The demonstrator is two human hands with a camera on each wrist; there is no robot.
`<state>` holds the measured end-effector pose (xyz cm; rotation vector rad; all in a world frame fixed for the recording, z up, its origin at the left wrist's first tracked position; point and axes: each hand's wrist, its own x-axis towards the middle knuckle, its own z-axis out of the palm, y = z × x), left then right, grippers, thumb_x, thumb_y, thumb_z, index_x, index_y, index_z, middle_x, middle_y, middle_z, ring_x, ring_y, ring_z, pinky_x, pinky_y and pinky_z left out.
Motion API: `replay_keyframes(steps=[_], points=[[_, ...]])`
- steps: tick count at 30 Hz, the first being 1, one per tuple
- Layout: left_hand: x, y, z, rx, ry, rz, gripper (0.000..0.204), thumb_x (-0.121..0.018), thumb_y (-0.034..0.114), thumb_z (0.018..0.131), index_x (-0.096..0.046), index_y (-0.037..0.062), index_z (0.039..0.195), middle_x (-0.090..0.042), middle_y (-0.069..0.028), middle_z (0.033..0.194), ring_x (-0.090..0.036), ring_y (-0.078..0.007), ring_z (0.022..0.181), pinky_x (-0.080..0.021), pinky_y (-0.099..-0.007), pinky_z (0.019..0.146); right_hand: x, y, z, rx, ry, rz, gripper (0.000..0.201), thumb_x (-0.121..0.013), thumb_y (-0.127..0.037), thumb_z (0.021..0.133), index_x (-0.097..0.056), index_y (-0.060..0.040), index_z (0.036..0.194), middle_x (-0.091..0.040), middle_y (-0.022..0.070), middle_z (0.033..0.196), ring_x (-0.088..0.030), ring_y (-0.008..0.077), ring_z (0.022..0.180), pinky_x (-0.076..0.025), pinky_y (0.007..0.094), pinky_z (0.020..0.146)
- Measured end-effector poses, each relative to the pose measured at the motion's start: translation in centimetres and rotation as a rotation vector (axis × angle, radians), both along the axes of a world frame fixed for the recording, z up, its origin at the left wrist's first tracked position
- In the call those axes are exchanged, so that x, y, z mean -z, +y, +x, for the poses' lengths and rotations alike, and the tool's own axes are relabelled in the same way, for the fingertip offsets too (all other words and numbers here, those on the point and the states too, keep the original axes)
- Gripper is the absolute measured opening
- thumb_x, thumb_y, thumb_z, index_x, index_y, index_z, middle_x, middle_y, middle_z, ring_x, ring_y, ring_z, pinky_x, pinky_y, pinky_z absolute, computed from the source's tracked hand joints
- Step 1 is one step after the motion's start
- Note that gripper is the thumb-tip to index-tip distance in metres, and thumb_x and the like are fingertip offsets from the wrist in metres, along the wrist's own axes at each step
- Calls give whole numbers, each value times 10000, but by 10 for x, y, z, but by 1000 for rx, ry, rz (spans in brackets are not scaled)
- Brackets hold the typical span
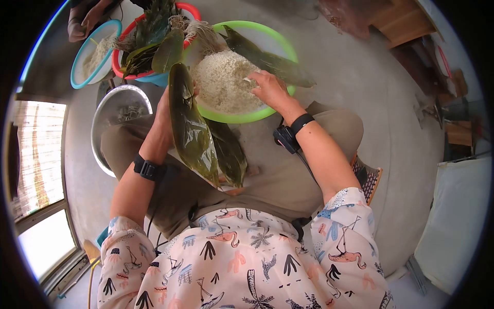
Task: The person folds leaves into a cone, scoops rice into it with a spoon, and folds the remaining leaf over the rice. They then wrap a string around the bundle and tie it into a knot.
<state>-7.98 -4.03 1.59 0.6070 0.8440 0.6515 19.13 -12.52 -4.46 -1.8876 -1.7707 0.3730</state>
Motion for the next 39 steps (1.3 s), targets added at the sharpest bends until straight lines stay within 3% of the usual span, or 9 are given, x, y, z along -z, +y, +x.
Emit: replay_keyframes(steps=[4, 6, 7, 13, 16, 22, 25, 31, 39], points=[[11, 0, 0, -15, 8, -76, 385, -473, 453, 967, -601, 93, 1010, -603, -49, 817, -578, -156, 658, -493, -308, 571, 16, 16, -4, 3, 21, -11, 270, -660, -142, 804, -668, -94, 1070, -623, 159, 983, -605, 388, 912, -497, 456, 791], [24, 6, 5, -72, -53, -135, 440, -459, 517, 967, -600, 102, 1010, -610, -54, 806, -588, -185, 657, -504, -331, 580, 18, 23, -7, -10, -57, 72, 189, -647, -149, 819, -685, -92, 995, -624, 146, 951, -611, 384, 893, -502, 455, 770], [21, 5, 4, -90, -84, -151, 454, -438, 466, 991, -577, 53, 1116, -625, -98, 915, -614, -237, 748, -532, -414, 655, 16, 26, -10, -11, -80, 86, 158, -645, -143, 821, -690, -89, 962, -626, 142, 935, -614, 386, 875, -505, 455, 758], [28, 13, 4, -91, -182, -220, 443, -430, 463, 994, -579, 55, 1085, -619, -104, 894, -610, -245, 732, -528, -412, 644, 5, 32, -2, 138, -146, 59, 160, -589, -211, 852, -692, -89, 858, -629, 162, 836, -622, 389, 798, -501, 471, 690], [22, 7, 3, -63, -179, -156, 439, -444, 471, 987, -591, 61, 1039, -617, -90, 850, -604, -221, 707, -521, -376, 628, 8, 25, 10, 301, 166, 176, 212, -579, -225, 838, -689, -44, 844, -655, 172, 698, -645, 344, 643, -510, 411, 598], [21, 13, 8, -79, -92, -140, 487, -407, 494, 991, -599, 47, 1006, -634, -96, 839, -604, -215, 691, -521, -359, 628, 17, 37, -5, 596, 752, -167, 203, -587, -149, 842, -665, 34, 882, -662, 94, 666, -633, 144, 517, -492, 281, 460], [26, 15, 8, -103, -90, -112, 486, -410, 494, 989, -597, 46, 1010, -634, -101, 843, -606, -224, 700, -522, -364, 633, 41, 44, -6, 650, 1081, -161, 188, -600, -149, 861, -653, 24, 911, -657, 113, 692, -625, 159, 511, -482, 252, 445], [37, 20, 13, -137, -122, -149, 493, -409, 497, 988, -594, 43, 1047, -639, -121, 874, -609, -239, 719, -522, -378, 654, 49, 34, -2, 637, 1362, -183, 165, -617, -163, 882, -642, -7, 928, -630, 79, 702, -606, 130, 526, -477, 219, 452], [51, 25, 27, -142, -71, -155, 521, -372, 491, 1001, -556, 31, 1164, -629, -152, 981, -625, -284, 845, -536, -441, 746, 6, 21, -6, 531, 1377, -91, 203, -578, -180, 895, -657, -20, 991, -635, 46, 726, -603, 105, 568, -495, 214, 524]])
